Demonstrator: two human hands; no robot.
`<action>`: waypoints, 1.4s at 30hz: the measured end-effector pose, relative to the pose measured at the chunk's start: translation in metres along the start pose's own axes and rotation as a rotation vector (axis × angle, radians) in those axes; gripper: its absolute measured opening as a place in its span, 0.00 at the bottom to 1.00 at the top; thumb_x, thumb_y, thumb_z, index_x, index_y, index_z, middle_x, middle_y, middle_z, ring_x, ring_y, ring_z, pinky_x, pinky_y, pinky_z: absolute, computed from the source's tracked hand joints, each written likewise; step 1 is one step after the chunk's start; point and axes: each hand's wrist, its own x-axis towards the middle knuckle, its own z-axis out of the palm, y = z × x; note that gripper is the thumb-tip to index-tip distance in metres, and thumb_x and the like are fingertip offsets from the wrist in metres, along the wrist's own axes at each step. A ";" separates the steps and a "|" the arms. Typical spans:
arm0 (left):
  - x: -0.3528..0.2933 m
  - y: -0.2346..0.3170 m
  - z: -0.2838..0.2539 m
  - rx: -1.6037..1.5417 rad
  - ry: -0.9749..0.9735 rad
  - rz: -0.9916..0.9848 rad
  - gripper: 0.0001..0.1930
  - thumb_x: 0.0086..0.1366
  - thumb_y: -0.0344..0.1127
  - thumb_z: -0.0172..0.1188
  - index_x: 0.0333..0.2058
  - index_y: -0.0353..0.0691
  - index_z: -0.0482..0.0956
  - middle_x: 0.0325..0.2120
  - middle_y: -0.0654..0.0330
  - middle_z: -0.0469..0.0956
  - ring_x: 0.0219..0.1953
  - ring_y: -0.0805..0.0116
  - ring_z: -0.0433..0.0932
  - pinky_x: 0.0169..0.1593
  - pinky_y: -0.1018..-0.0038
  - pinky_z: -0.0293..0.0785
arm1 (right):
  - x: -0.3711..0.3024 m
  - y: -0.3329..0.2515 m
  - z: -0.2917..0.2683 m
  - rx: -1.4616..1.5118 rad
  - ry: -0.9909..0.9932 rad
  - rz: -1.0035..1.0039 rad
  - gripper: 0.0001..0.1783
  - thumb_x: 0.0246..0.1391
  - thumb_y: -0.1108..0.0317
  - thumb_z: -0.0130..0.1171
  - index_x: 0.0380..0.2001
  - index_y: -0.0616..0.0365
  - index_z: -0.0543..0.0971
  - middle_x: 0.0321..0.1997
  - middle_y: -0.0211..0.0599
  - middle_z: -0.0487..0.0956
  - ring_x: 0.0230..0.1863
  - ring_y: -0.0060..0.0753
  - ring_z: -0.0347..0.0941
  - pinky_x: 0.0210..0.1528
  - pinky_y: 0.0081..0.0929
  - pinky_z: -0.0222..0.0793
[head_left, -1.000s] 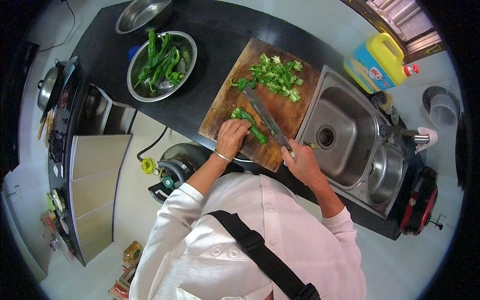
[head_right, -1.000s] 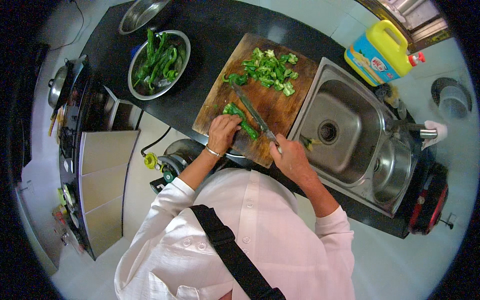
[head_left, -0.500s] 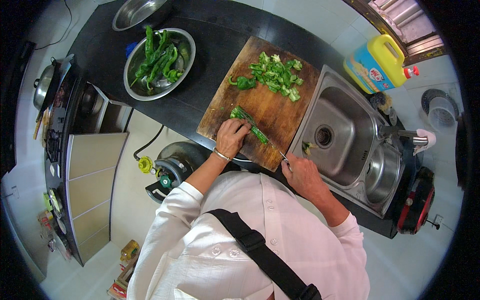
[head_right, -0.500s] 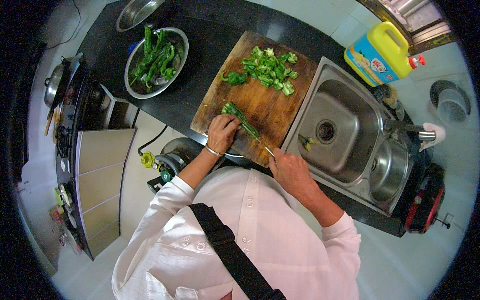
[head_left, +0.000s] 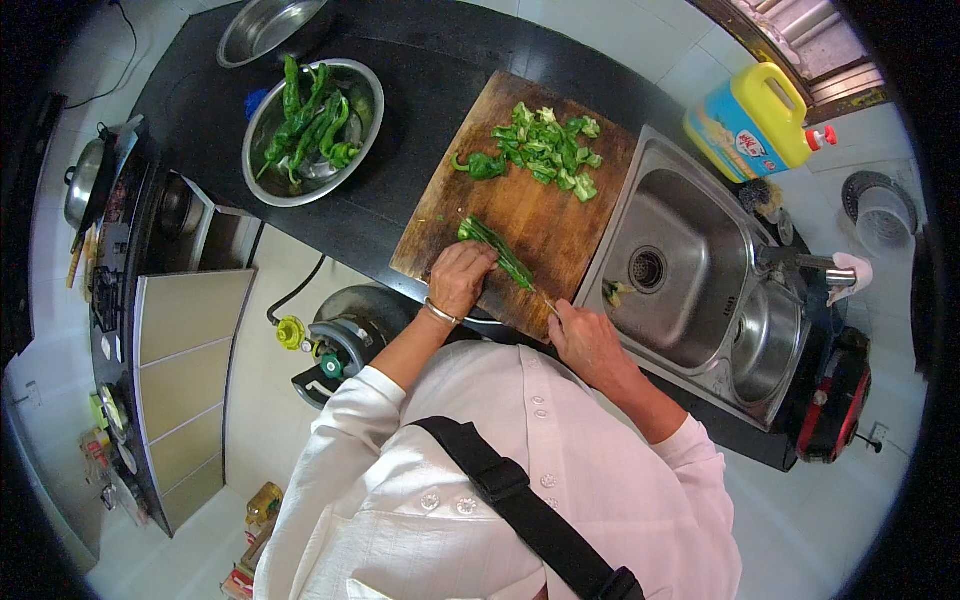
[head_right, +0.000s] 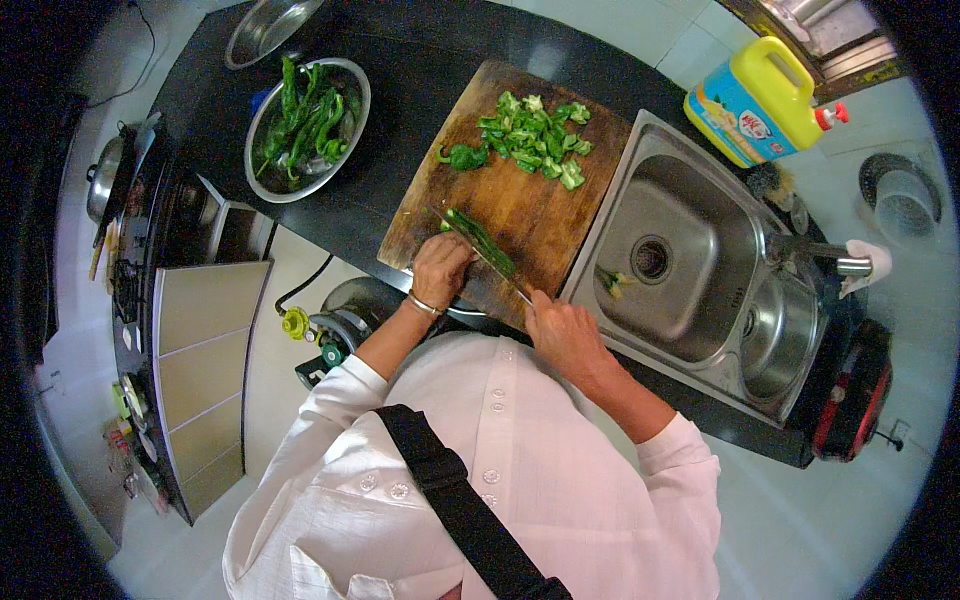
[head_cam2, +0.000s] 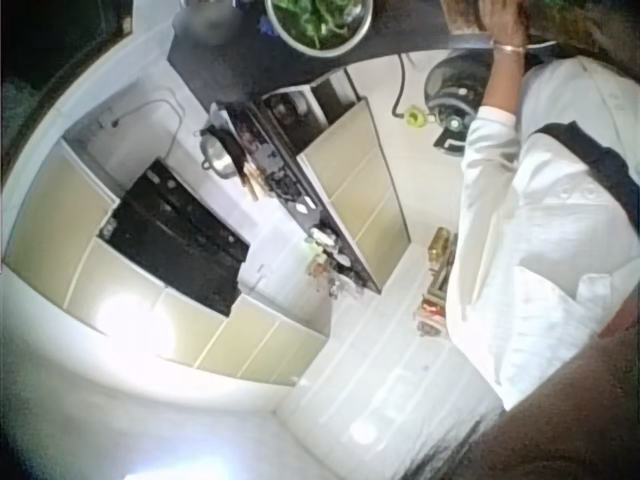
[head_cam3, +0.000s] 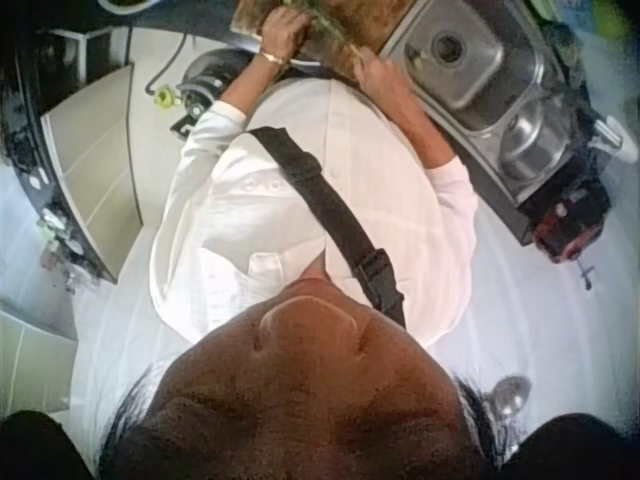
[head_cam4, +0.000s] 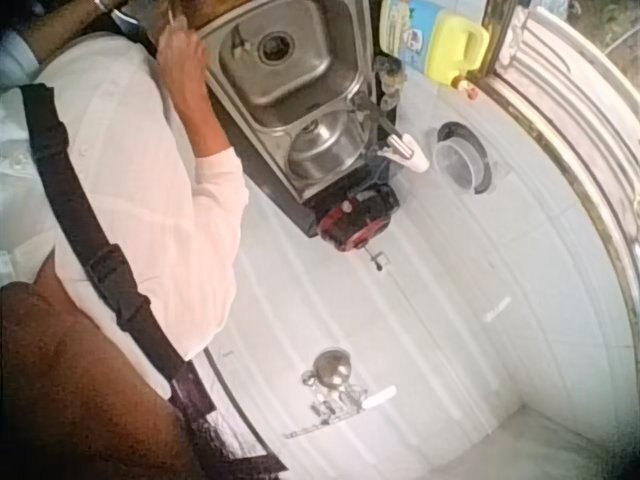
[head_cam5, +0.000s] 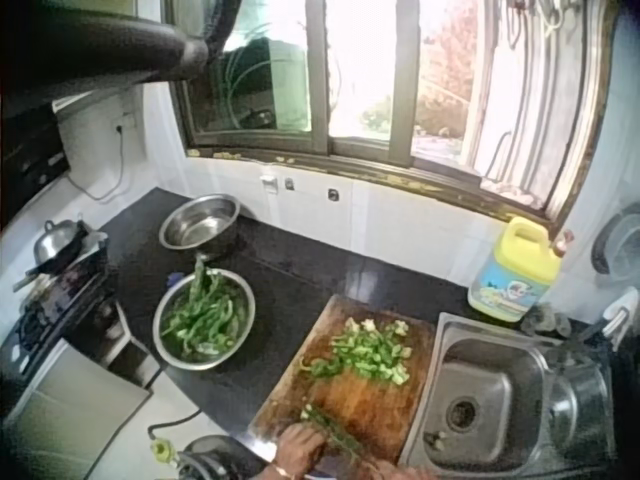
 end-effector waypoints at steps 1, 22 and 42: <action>-0.001 0.002 0.000 -0.012 0.000 0.005 0.07 0.51 0.27 0.61 0.31 0.40 0.78 0.31 0.61 0.79 0.37 0.61 0.77 0.42 0.68 0.73 | -0.004 0.003 0.003 -0.005 0.003 -0.003 0.11 0.57 0.65 0.49 0.30 0.64 0.69 0.21 0.59 0.75 0.24 0.61 0.74 0.27 0.53 0.69; 0.004 0.007 -0.002 -0.004 -0.003 -0.010 0.08 0.50 0.28 0.63 0.32 0.42 0.78 0.32 0.62 0.79 0.38 0.62 0.77 0.42 0.68 0.73 | 0.036 -0.018 -0.003 0.049 -0.043 0.061 0.07 0.53 0.71 0.47 0.29 0.66 0.71 0.25 0.63 0.76 0.30 0.64 0.75 0.35 0.54 0.70; -0.007 0.056 -0.001 -0.128 -0.036 -0.583 0.22 0.58 0.39 0.62 0.46 0.31 0.68 0.41 0.45 0.69 0.44 0.47 0.68 0.49 0.60 0.66 | -0.077 0.059 -0.028 0.155 0.086 0.217 0.12 0.54 0.64 0.53 0.29 0.65 0.72 0.22 0.59 0.74 0.28 0.65 0.71 0.31 0.53 0.66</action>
